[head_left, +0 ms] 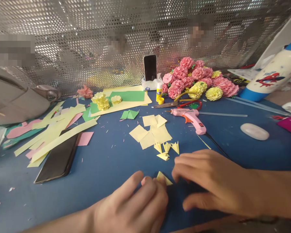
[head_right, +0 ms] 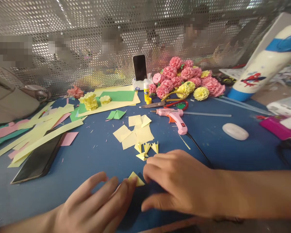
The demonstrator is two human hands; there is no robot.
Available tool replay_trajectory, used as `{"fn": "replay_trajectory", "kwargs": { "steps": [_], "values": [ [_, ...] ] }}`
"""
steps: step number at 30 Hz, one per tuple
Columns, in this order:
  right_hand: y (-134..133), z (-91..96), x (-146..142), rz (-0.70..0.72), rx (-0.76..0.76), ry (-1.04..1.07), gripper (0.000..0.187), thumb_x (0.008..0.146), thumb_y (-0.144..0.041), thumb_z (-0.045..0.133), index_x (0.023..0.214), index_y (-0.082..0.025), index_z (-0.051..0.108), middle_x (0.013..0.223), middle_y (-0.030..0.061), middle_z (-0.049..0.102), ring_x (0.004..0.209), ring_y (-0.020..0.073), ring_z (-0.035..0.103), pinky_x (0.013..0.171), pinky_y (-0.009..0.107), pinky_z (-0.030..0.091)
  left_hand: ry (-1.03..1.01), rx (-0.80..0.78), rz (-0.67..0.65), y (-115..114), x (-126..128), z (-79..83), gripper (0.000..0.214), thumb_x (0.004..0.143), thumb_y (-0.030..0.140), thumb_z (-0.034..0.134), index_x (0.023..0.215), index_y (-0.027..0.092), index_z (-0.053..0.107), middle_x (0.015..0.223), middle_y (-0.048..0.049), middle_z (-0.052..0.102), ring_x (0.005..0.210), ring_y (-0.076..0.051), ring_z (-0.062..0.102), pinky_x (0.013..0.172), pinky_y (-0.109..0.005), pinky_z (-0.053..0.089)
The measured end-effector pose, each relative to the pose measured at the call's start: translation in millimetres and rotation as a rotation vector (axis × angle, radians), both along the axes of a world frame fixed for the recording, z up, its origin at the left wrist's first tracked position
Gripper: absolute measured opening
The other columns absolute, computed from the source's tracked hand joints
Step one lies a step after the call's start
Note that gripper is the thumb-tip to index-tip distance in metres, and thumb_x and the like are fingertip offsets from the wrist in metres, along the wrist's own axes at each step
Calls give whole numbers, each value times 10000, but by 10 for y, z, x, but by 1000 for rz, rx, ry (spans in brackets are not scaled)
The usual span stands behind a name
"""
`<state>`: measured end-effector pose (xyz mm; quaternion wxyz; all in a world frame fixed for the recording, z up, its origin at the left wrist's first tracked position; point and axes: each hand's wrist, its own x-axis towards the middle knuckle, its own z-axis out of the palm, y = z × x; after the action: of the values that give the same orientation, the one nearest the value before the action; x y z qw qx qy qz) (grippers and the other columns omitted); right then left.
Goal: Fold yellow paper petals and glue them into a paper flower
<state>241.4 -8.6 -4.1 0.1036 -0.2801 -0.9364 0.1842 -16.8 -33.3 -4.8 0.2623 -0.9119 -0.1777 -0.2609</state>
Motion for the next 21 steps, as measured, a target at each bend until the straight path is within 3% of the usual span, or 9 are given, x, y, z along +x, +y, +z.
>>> {"fn": "replay_trajectory", "kwargs": {
  "steps": [3, 6, 8, 14, 17, 21],
  "values": [
    [243, 178, -185, -29, -265, 48, 356, 975, -524, 484, 936, -200, 627, 748, -17, 625, 657, 120, 562, 596, 244, 382, 29, 59, 8, 6, 22, 13, 125, 906, 241, 614, 869, 204, 727, 889, 26, 689, 790, -134, 567, 757, -285, 422],
    [281, 183, -255, -54, -485, 77, 279, 961, -454, 542, 912, -200, 646, 713, -39, 609, 614, 93, 521, 570, 217, 351, 7, 95, -18, 8, 34, 22, 132, 897, 226, 629, 821, 246, 734, 842, 54, 674, 776, -115, 550, 751, -252, 409],
    [283, 170, -275, -77, -554, 87, 236, 942, -405, 581, 887, -187, 653, 686, -42, 590, 611, 91, 509, 573, 212, 352, 18, 121, -36, 8, 31, 20, 125, 881, 195, 648, 843, 261, 747, 865, 71, 669, 769, -100, 542, 747, -230, 419],
    [302, 204, -285, -63, -379, 64, 55, 921, -185, 565, 873, -198, 590, 855, -45, 649, 729, 97, 558, 654, 224, 355, 141, -17, -191, 28, 32, 4, 153, 931, 196, 592, 954, 198, 743, 946, 35, 721, 813, -128, 647, 759, -247, 534],
    [261, 188, -287, -29, -311, 3, 23, 924, -221, 583, 945, -226, 574, 855, -53, 644, 769, 116, 591, 650, 237, 342, 125, -117, -214, 41, 65, 15, 194, 928, 113, 537, 879, 129, 724, 838, -20, 729, 728, -167, 680, 689, -293, 583],
    [232, 167, -307, -19, -242, -52, 111, 898, -277, 651, 936, -221, 563, 862, -44, 632, 788, 132, 602, 622, 246, 320, 135, -143, -214, 22, 101, 23, 197, 920, 75, 528, 832, 117, 699, 805, -36, 728, 671, -171, 687, 632, -293, 598]
  ]
}}
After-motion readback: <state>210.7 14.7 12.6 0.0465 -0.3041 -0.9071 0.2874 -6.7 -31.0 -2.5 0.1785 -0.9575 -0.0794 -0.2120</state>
